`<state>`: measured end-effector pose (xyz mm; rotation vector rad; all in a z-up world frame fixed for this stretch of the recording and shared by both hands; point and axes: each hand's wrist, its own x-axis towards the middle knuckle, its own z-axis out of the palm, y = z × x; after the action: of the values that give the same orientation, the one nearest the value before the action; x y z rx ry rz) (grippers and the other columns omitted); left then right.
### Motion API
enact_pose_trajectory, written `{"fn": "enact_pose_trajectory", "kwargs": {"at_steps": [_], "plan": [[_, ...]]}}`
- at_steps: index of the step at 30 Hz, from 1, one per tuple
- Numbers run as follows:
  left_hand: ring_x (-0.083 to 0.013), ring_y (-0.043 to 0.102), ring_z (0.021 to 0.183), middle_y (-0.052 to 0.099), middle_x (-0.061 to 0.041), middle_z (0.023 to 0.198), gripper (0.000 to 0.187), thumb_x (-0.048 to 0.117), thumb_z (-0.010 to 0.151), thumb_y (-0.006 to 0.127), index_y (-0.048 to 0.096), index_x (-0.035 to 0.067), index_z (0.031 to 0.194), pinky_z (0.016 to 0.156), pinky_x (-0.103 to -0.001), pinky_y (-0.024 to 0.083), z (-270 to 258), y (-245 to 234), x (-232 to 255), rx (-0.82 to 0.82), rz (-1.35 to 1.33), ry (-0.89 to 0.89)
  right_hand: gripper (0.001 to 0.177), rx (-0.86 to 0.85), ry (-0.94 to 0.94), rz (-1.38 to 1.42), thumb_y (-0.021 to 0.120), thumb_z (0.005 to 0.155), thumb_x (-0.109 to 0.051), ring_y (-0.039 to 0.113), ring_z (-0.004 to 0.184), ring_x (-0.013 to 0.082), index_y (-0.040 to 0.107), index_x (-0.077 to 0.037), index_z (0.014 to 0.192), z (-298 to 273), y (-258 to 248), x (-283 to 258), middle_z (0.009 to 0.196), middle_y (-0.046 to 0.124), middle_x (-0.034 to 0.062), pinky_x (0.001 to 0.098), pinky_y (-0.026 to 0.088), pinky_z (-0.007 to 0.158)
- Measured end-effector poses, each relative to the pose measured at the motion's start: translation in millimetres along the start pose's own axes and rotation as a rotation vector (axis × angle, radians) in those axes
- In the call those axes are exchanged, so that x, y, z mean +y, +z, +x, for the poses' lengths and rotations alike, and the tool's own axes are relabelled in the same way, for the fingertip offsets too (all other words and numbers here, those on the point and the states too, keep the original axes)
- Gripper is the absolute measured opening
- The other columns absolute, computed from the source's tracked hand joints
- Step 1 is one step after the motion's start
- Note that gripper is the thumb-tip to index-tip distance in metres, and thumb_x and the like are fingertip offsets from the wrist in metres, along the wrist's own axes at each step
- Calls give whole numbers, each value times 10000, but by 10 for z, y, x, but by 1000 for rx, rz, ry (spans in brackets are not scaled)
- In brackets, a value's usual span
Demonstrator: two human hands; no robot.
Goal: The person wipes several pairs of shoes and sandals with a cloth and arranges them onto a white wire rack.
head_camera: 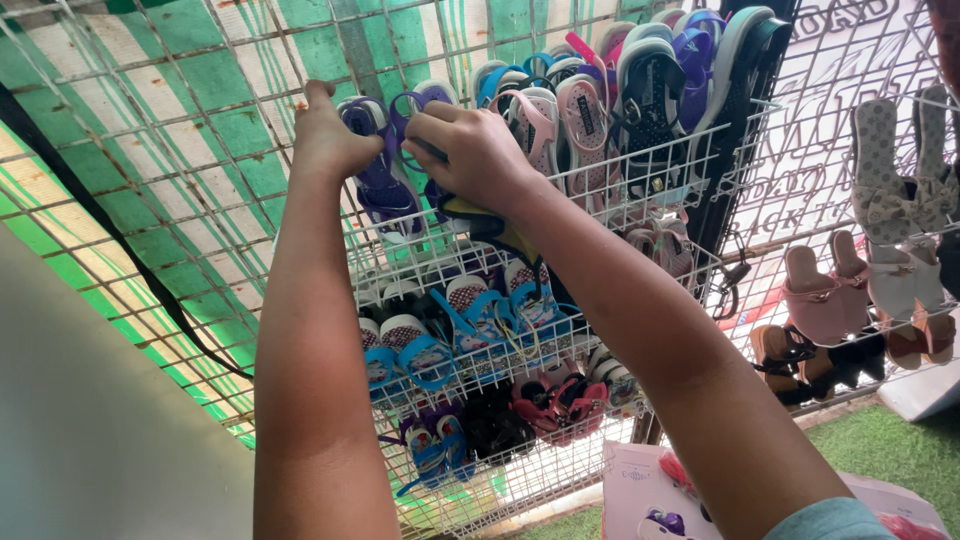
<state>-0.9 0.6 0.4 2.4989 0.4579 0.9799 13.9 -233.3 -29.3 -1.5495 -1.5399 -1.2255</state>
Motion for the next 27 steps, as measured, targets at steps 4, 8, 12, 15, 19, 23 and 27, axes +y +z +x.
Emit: {"fn": "enact_pose_trajectory", "kwargs": {"at_steps": [4, 8, 12, 15, 19, 23, 27], "plan": [[-387, 636, 1205, 573, -277, 1332, 900, 193, 691, 874, 379, 73, 1433, 1013, -399, 546, -6, -44, 3, 2, -21, -5, 110, 110, -24, 10, 752, 983, -131, 678, 710, 316, 688, -44, 1002, -41, -46, -57, 887, 656, 95, 422, 546, 638], [-391, 616, 1217, 540, -270, 1367, 876, 175, 707, 855, 383, 85, 1439, 1008, -403, 538, -80, -130, 72, 13, -43, -18, 104, 163, -36, 6, 759, 985, -120, 687, 714, 303, 681, -54, 1002, -48, -51, -76, 894, 654, 88, 409, 554, 636], [-391, 640, 1165, 527, -238, 1359, 835, 158, 709, 790, 390, 119, 1441, 843, -464, 635, -108, -173, 71, -37, -90, -131, 103, 183, -38, 10, 748, 996, -124, 693, 728, 302, 677, -55, 1023, -63, -50, -99, 907, 654, 82, 404, 557, 641], [-366, 641, 1178, 658, -223, 1244, 728, 188, 699, 893, 557, 127, 1341, 1009, -413, 532, -89, -128, -20, 24, 83, 116, 95, 102, 8, -4, 747, 991, -139, 694, 719, 291, 703, -68, 1036, -47, -41, -82, 898, 671, 80, 409, 555, 641], [-328, 702, 1100, 695, -157, 1221, 681, 317, 737, 930, 582, 172, 1305, 960, -431, 550, -129, -100, 19, 41, 51, 54, 183, -199, 88, 32, 761, 894, -177, 714, 846, 325, 744, -110, 1063, -14, 63, 75, 964, 714, 110, 456, 562, 758], [-350, 698, 1086, 719, -155, 1154, 678, 391, 747, 934, 568, 189, 1281, 934, -459, 553, -210, -123, 166, 67, 109, 40, 279, -592, 230, 122, 796, 852, -255, 731, 968, 321, 786, -195, 1124, 84, 248, 333, 1021, 753, 107, 449, 553, 907], [-377, 695, 1056, 723, -169, 1110, 679, 408, 737, 926, 565, 192, 1271, 895, -483, 565, -267, -113, 219, 119, 176, 14, 457, -725, 353, 19, 799, 761, -247, 723, 1039, 304, 765, -276, 1216, 136, 352, 328, 1098, 748, 92, 438, 553, 947]]}}
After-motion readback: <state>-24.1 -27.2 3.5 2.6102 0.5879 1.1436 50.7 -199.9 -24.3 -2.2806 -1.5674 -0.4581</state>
